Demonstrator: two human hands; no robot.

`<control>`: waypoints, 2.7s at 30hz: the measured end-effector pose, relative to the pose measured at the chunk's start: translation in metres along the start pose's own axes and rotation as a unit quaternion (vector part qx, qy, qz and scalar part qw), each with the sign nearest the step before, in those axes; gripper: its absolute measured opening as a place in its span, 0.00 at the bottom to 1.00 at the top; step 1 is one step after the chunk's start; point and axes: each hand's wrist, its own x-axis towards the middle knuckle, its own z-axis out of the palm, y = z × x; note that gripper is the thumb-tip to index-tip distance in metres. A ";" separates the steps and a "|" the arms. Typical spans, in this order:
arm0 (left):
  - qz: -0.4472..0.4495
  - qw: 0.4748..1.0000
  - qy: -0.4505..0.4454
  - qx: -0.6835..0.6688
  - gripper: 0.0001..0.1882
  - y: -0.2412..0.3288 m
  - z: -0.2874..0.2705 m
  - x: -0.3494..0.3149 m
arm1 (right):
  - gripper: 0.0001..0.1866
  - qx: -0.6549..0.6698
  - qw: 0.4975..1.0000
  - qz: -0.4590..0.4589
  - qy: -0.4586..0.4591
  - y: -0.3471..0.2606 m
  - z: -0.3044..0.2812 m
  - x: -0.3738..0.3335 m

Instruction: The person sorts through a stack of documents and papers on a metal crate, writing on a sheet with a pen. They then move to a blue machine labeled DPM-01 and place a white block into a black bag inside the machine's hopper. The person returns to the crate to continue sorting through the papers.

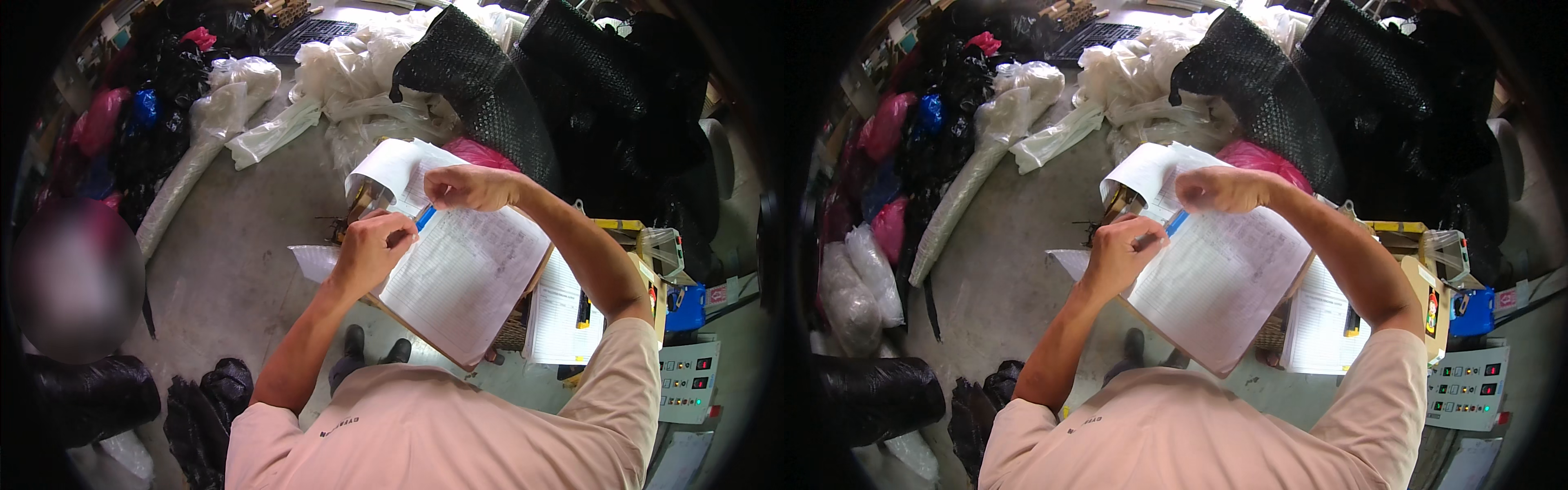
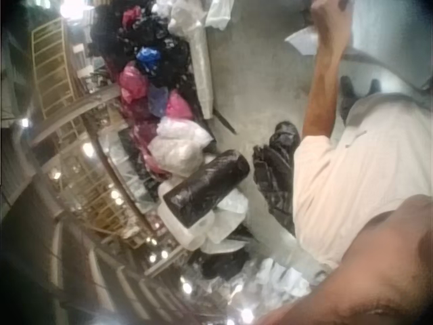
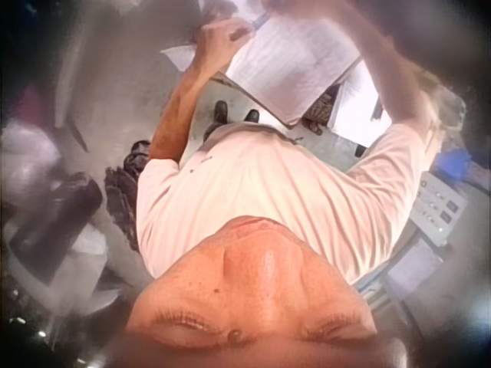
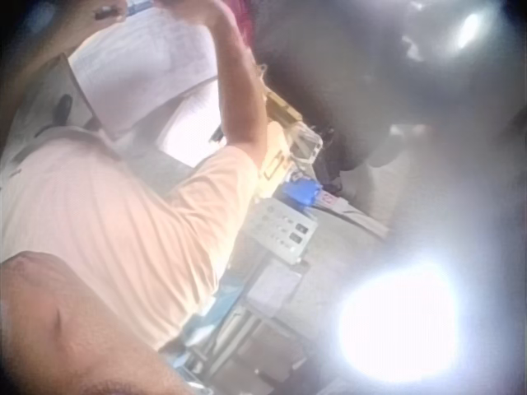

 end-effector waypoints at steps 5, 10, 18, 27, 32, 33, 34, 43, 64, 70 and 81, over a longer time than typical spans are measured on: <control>-0.029 0.999 -0.002 -0.016 0.12 0.000 0.000 -0.001 | 0.09 0.042 0.986 0.036 0.160 -0.003 0.030 -0.010; -0.009 0.999 -0.038 -0.018 0.24 -0.003 -0.006 0.006 | 0.08 0.041 0.962 0.092 0.255 -0.004 0.054 -0.016; -0.061 0.990 -0.121 0.037 0.21 0.013 -0.019 0.014 | 0.15 -0.017 0.956 0.070 0.284 -0.015 0.068 -0.026; -0.065 0.993 -0.101 -0.009 0.07 0.003 -0.016 0.010 | 0.12 -0.032 0.956 0.022 0.292 -0.021 0.071 -0.030; -0.076 0.990 -0.110 -0.034 0.18 0.007 -0.019 0.011 | 0.12 -0.031 0.967 0.017 0.251 -0.018 0.059 -0.023; -0.088 0.989 -0.116 -0.037 0.23 0.011 -0.021 0.013 | 0.12 -0.043 0.970 0.014 0.237 -0.018 0.055 -0.021; -0.103 0.987 -0.121 -0.038 0.28 0.014 -0.024 0.014 | 0.12 -0.063 0.976 0.017 0.207 -0.024 0.050 -0.017; -0.105 0.982 -0.144 -0.059 0.41 0.007 -0.028 0.016 | 0.13 -0.114 0.993 0.021 -0.017 -0.030 0.021 0.015; -0.066 0.998 -0.015 0.007 0.34 0.011 -0.002 0.005 | 0.13 -0.043 0.995 0.043 -0.080 -0.014 -0.004 0.016; -0.035 0.995 -0.039 0.083 0.14 0.004 -0.001 0.005 | 0.12 -0.141 0.986 0.086 -0.010 -0.030 0.005 0.013; 0.042 0.982 -0.166 0.081 0.09 0.008 -0.020 0.028 | 0.07 0.039 0.956 0.183 0.227 0.003 0.034 -0.031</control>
